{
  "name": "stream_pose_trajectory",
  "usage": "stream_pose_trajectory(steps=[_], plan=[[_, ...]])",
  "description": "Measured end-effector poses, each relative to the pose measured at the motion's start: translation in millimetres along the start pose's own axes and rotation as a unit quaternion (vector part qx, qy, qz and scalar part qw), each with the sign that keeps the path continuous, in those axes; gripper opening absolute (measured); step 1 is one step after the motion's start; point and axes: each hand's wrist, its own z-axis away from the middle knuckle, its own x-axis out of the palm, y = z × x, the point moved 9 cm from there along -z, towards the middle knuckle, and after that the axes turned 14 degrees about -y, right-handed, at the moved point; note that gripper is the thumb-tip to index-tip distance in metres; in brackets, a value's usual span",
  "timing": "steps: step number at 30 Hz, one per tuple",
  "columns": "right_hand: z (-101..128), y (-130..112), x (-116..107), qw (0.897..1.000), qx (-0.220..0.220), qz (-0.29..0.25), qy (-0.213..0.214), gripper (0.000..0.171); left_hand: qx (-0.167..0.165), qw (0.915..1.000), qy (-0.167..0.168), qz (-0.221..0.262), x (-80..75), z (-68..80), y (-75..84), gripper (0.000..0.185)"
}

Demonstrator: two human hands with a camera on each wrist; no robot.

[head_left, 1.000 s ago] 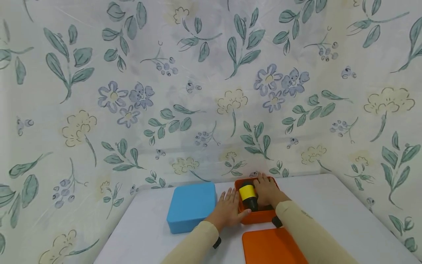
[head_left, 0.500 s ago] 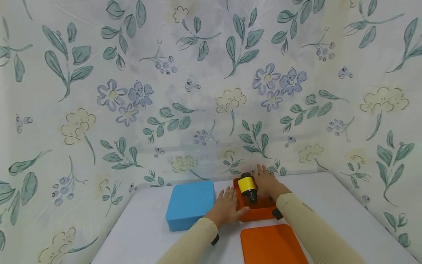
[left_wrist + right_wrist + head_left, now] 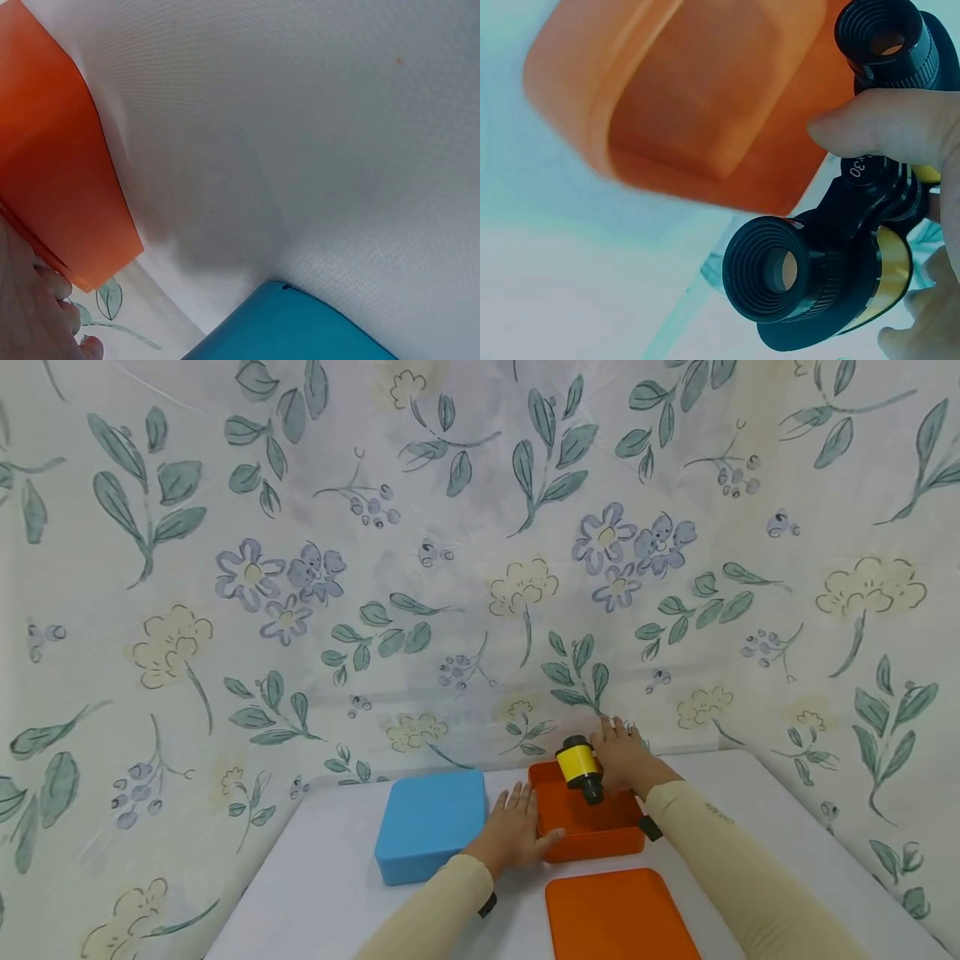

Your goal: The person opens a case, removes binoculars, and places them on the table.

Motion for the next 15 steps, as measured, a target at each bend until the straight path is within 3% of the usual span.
stream_pose_trajectory(steps=[5, 15], plan=[[6, 13, -3, 1.0, 0.004, -0.012, -0.007, 0.094, -0.002, 1.0, 0.001, -0.007, -3.1, 1.1, -1.1, 0.101], [15, 50, 16, 0.999, 0.037, -0.03, -0.021, 0.096, 0.005, 1.0, -0.002, -0.008, 2.9, -3.6, -0.5, 0.102]])
